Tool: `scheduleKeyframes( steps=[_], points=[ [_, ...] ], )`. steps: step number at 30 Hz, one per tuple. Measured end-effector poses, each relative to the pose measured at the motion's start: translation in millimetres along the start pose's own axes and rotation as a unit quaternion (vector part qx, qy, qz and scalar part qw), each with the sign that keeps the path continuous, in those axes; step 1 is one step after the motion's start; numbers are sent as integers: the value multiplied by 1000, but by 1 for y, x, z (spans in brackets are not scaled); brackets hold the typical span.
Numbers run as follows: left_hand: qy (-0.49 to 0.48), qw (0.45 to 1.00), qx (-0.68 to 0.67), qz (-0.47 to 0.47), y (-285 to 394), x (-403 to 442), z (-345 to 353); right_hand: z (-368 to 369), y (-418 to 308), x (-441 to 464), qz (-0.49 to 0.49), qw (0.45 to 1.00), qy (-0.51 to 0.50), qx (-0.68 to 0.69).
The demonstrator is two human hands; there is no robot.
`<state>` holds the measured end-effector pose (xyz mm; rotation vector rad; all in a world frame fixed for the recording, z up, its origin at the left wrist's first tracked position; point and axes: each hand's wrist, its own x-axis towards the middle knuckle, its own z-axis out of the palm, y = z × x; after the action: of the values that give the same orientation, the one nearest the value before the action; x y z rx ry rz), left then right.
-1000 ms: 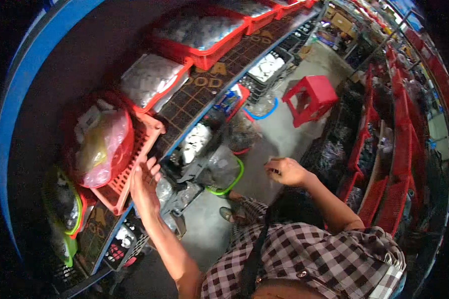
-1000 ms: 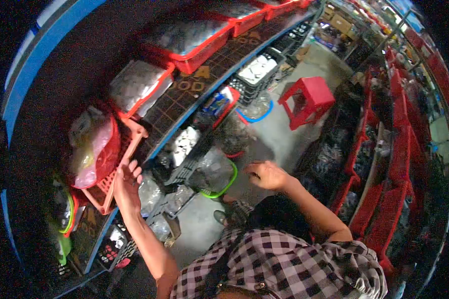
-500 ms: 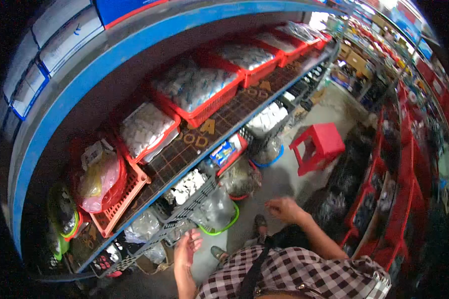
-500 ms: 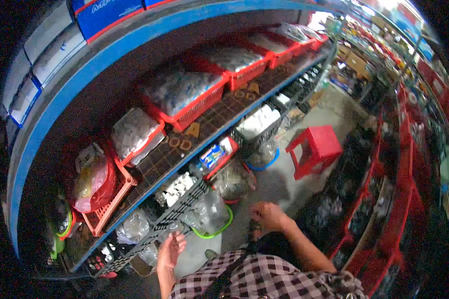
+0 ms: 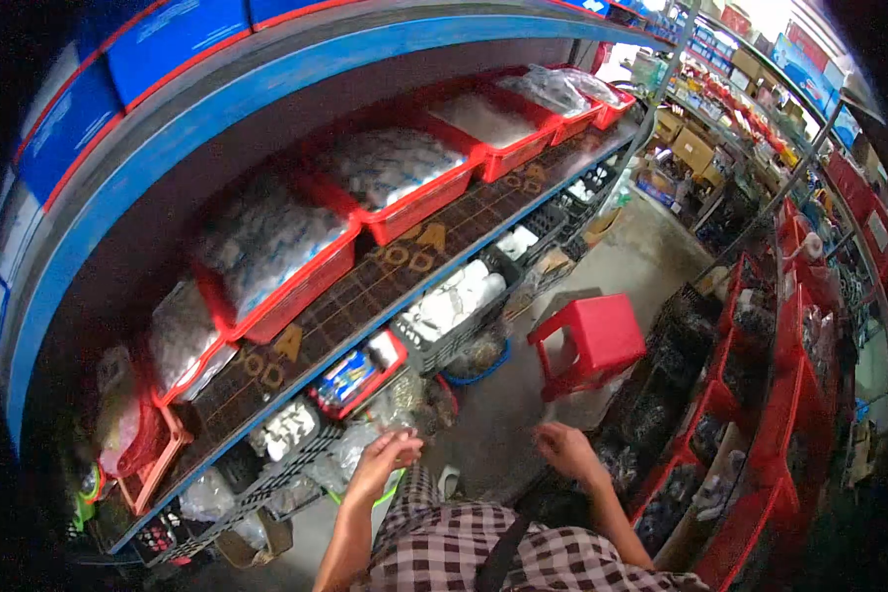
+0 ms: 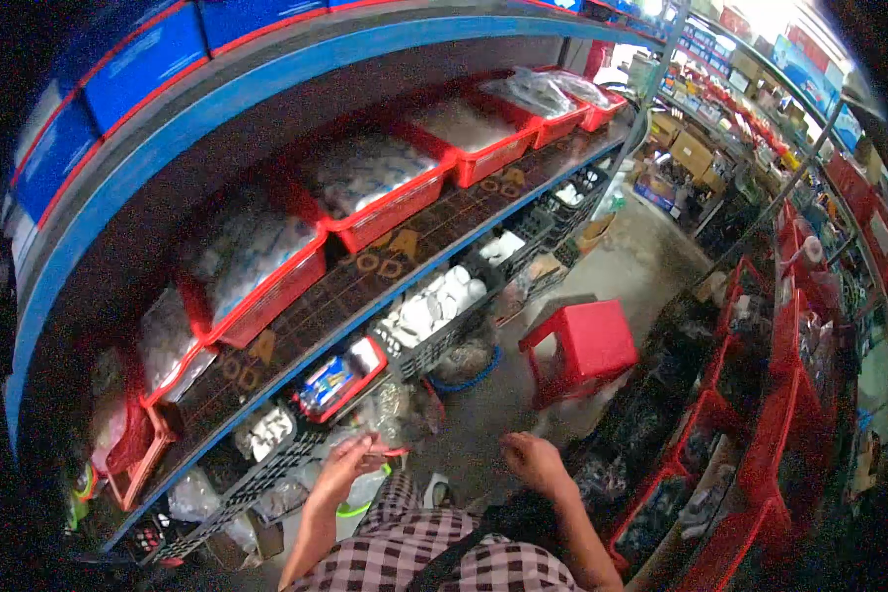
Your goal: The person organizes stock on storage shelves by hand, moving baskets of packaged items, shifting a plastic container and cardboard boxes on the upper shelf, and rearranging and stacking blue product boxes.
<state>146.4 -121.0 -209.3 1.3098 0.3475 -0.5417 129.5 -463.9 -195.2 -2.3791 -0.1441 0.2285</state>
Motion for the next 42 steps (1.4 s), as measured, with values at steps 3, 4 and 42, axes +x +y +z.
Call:
scheduleKeyframes(
  steps=[3, 4, 42],
  points=[
    [-24, 999, -13, -36, -2, 29, 8, 2, 21, 18, -33, 999, 1, 1],
    [-20, 999, -8, -37, 2, 38, 10, 5, 29, 25, -38, 999, -11, 2],
    [304, 861, -324, 247, 145, 190, 289, -196, -62, 396, -673, 676, -300, 7]
  ],
)
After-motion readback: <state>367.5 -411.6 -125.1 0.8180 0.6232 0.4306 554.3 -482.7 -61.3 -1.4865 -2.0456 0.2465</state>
